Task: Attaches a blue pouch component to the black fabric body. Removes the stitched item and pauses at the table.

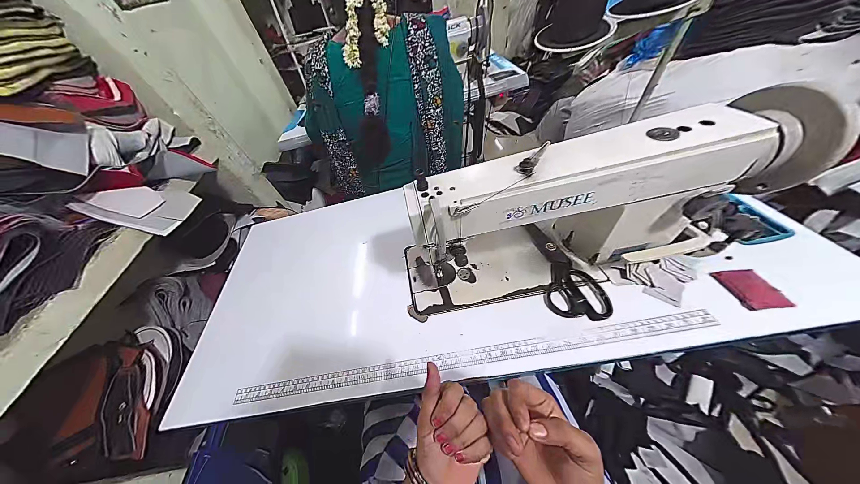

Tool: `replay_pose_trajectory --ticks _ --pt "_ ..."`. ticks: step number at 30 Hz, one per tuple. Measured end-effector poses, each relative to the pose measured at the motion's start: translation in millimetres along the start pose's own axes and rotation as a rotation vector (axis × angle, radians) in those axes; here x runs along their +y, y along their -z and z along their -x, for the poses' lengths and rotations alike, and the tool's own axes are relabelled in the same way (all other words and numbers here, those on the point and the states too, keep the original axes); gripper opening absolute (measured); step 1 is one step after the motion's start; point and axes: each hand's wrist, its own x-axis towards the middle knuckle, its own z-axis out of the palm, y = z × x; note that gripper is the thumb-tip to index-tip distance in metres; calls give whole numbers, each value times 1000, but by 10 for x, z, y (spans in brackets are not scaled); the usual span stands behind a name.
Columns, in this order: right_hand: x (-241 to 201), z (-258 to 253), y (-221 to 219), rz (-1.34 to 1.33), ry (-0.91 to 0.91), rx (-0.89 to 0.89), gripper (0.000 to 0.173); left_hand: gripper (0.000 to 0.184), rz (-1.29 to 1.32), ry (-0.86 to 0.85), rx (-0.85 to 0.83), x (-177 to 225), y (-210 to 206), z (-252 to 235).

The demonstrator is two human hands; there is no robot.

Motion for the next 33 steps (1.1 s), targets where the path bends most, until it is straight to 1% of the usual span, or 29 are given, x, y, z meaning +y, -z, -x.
replay_pose_trajectory --ticks 8,11,26,28,30,33 --pt "25 12 -7 37 12 -9 15 64 68 2 48 5 2 29" --pt "25 22 -9 49 15 -7 15 62 83 2 41 -2 1 34" --pt "60 8 -14 58 12 0 15 59 97 7 103 18 -28 76" --pt "63 14 -45 129 36 10 15 58 79 22 87 22 -22 89" --pt "64 25 -76 267 81 -2 15 55 65 34 68 26 -29 101" --pt "67 59 -134 614 183 5 16 50 16 7 99 19 -77 115"
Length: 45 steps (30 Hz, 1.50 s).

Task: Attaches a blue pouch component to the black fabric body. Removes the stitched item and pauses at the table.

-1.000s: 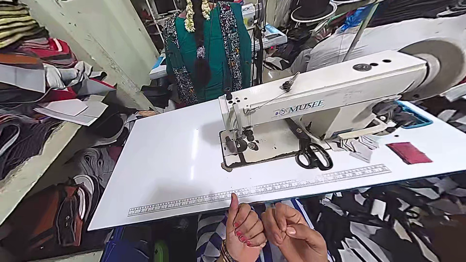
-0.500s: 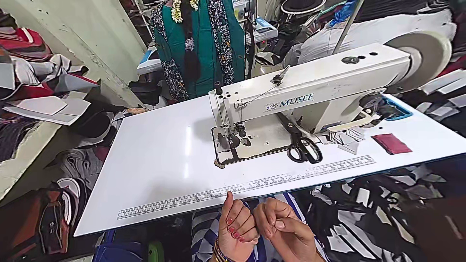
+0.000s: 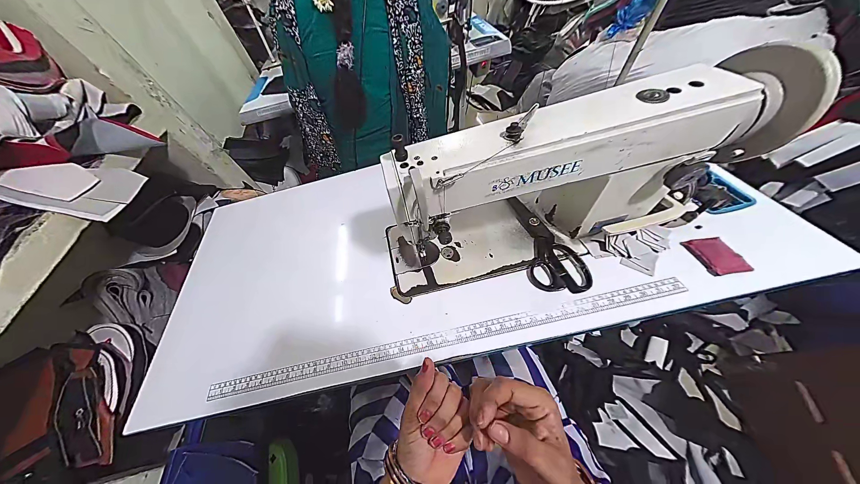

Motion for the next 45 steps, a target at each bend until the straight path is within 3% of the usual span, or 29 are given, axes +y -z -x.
replay_pose_trajectory --ticks 4,7,24,45 --pt "-37 8 -119 657 276 5 12 46 -136 -77 102 -40 -78 11" --pt "-33 26 -161 862 383 -26 10 44 -154 -110 125 -69 -128 21" --pt "-24 47 -181 873 438 -39 9 41 -280 -236 76 -105 -115 71" --pt "34 77 -124 896 484 -43 8 42 -195 -171 54 -122 -77 104"
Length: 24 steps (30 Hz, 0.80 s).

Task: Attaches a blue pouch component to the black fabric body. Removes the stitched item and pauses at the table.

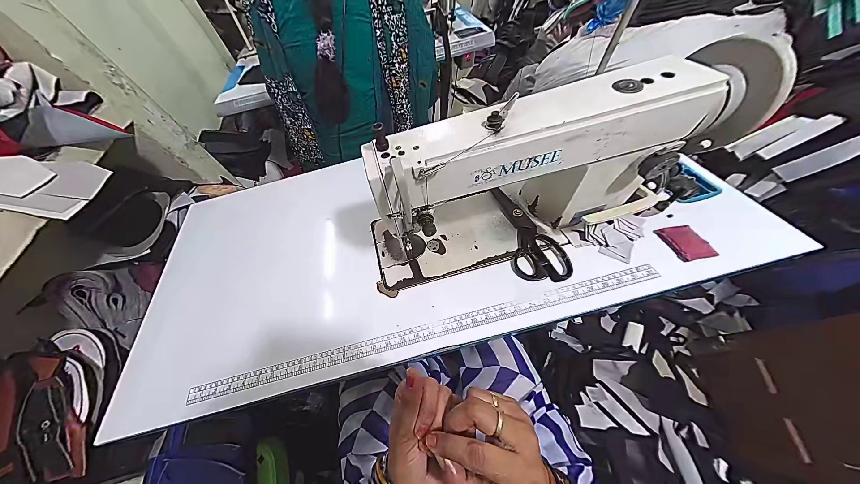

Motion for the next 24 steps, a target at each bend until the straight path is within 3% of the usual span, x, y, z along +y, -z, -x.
replay_pose_trajectory --ticks 24 --pt "35 -35 -32 -91 -4 -19 12 46 41 5 42 1 -24 -17"
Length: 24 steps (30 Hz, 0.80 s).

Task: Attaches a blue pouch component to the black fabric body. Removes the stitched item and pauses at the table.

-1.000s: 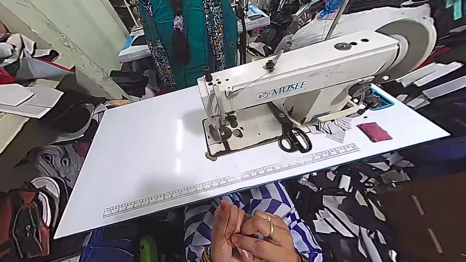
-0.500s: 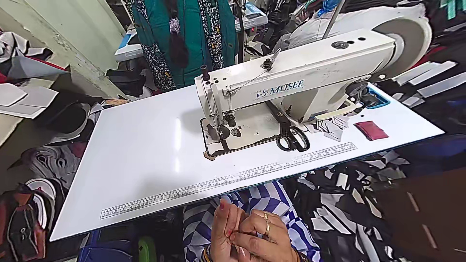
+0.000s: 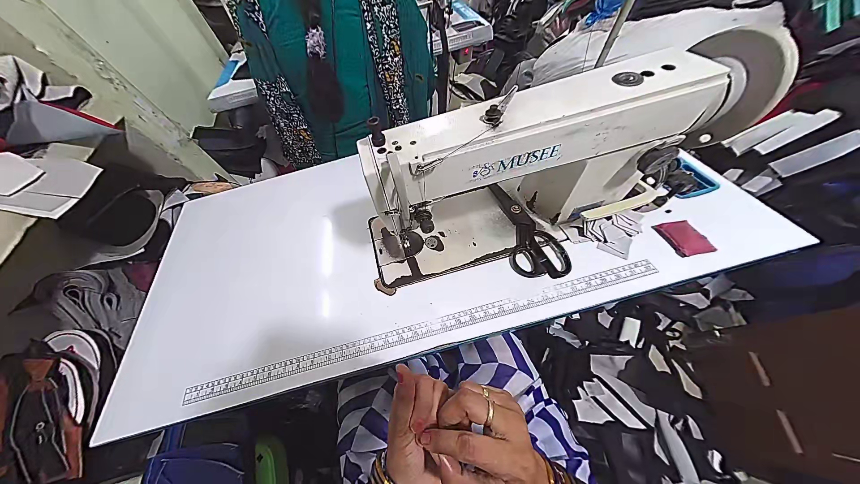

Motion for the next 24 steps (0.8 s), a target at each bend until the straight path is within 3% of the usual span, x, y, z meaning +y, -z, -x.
replay_pose_trajectory --ticks 6,8,12,14,16,17,18,20,21,24 --pt "-17 -13 11 -164 -108 19 13 50 20 67 -19 20 7 -14" --pt "-44 -22 33 -411 -309 61 19 52 18 88 9 25 20 -28" --pt "52 -51 99 -1174 -690 216 23 58 111 134 -72 39 103 -56" --pt "133 -107 190 -1215 -776 276 26 58 127 159 -69 49 80 -52" --pt "322 -215 391 -798 -757 357 31 57 127 181 -55 56 50 -36" --pt "505 -264 538 -413 -685 355 27 57 132 187 -49 59 42 -28" --pt "731 -298 725 82 -602 254 12 57 138 189 -46 64 37 -23" --pt "1140 -383 1076 742 -529 -53 41 58 142 185 -50 73 40 -20" --pt "1303 -403 1190 875 -581 -170 48 58 145 183 -54 74 45 -18" --pt "1646 -289 1347 1032 -705 -309 41 59 161 176 -52 74 46 -33"
